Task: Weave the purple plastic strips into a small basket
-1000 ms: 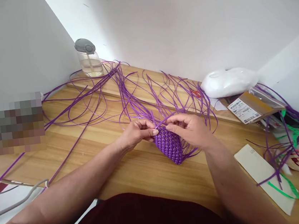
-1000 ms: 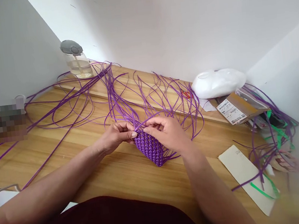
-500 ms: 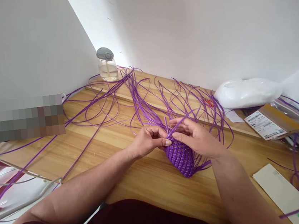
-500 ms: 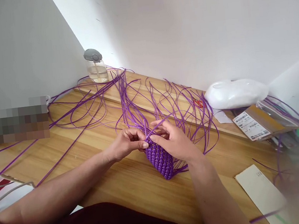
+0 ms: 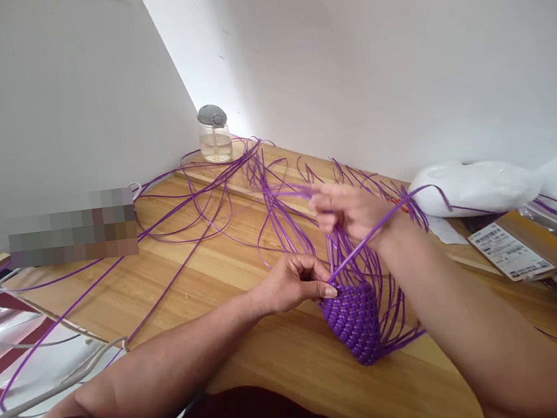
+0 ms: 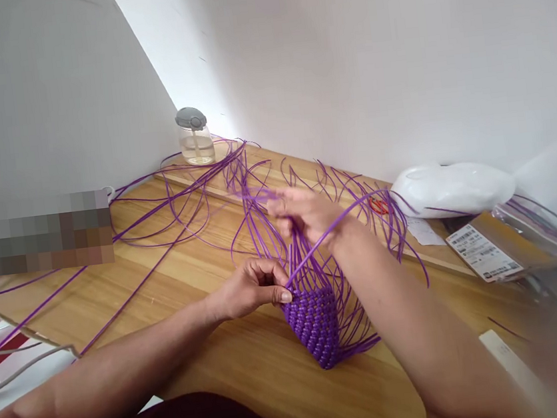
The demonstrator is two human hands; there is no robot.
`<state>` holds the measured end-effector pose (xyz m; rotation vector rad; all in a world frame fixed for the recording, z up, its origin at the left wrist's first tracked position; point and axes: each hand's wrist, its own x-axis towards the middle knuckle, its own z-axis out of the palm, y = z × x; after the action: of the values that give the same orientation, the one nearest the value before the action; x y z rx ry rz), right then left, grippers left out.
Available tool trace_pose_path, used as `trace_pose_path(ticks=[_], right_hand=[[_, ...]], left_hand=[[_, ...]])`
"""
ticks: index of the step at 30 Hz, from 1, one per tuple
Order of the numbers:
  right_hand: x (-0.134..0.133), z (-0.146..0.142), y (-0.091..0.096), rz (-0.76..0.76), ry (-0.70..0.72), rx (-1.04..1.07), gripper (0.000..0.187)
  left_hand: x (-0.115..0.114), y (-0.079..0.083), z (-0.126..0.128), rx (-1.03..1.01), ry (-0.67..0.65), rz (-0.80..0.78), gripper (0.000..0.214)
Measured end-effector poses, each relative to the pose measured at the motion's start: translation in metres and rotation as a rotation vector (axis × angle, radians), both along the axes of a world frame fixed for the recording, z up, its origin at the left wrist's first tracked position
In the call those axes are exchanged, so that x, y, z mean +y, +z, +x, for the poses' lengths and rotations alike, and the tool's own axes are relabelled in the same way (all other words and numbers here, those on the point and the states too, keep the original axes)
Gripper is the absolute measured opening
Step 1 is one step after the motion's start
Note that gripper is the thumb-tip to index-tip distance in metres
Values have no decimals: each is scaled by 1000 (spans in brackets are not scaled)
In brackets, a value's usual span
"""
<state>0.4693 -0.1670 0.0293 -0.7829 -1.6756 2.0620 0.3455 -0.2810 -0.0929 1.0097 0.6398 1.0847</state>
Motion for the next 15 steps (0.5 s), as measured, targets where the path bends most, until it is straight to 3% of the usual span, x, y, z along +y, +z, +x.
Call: trace_pose_path(ticks=[3, 8, 11, 15], right_hand=[[33, -5, 41, 242, -235, 11, 25], [86, 6, 100, 523, -839, -161, 28], [108, 13, 105, 570, -995, -239, 25], [134, 25, 80, 599, -1020, -370, 31]], left_hand=[[0, 0, -1, 27, -1, -12, 37], [0, -1, -2, 46, -16, -3, 31], [0, -2, -2, 58, -21, -12, 30], [1, -2, -2, 52, -23, -38, 29]])
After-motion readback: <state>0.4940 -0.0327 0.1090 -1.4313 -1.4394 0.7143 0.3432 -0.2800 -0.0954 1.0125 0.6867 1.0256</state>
